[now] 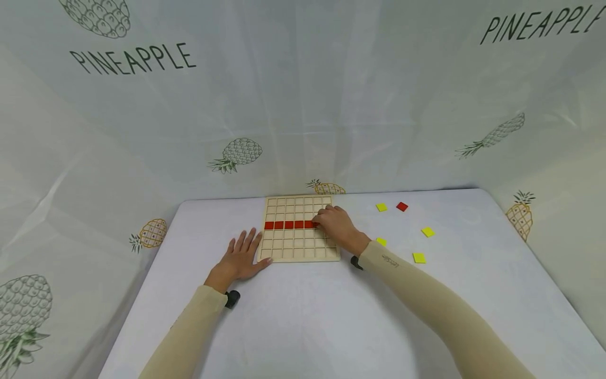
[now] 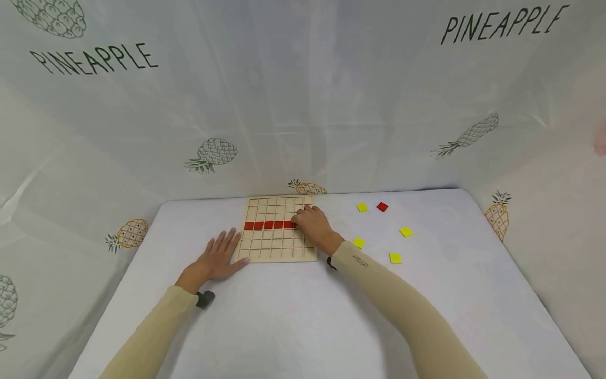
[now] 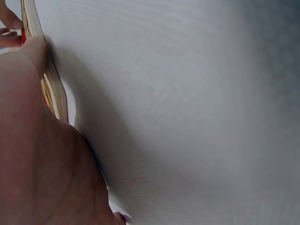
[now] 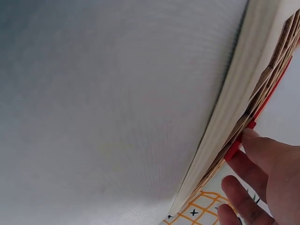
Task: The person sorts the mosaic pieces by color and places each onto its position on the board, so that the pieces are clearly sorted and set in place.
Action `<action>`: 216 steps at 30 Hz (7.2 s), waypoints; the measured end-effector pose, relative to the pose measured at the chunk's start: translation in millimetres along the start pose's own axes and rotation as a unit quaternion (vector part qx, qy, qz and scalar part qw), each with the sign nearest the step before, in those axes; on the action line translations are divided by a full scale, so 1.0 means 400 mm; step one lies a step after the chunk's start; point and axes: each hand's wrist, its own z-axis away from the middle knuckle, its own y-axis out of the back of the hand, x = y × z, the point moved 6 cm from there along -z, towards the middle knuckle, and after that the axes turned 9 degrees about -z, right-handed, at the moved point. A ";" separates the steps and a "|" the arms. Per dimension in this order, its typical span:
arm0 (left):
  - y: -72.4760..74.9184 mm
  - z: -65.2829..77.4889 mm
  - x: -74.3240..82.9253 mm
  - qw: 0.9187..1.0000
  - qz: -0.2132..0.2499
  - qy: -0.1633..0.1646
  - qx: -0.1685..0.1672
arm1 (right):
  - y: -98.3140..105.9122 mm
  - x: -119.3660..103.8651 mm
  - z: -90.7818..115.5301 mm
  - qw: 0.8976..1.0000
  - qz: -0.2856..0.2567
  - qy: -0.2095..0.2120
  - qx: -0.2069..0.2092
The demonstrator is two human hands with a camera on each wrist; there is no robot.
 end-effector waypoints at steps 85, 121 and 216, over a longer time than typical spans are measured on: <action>-0.003 0.000 0.001 1.000 0.002 -0.002 0.009 | 0.139 0.454 0.314 0.983 0.041 -0.177 -0.018; -0.001 0.004 0.003 1.000 0.005 0.004 0.007 | 0.165 0.350 0.267 0.993 0.036 -0.099 0.046; 0.002 0.004 0.006 1.000 -0.003 0.012 0.005 | 0.018 0.044 0.109 0.999 -0.005 -0.010 -0.043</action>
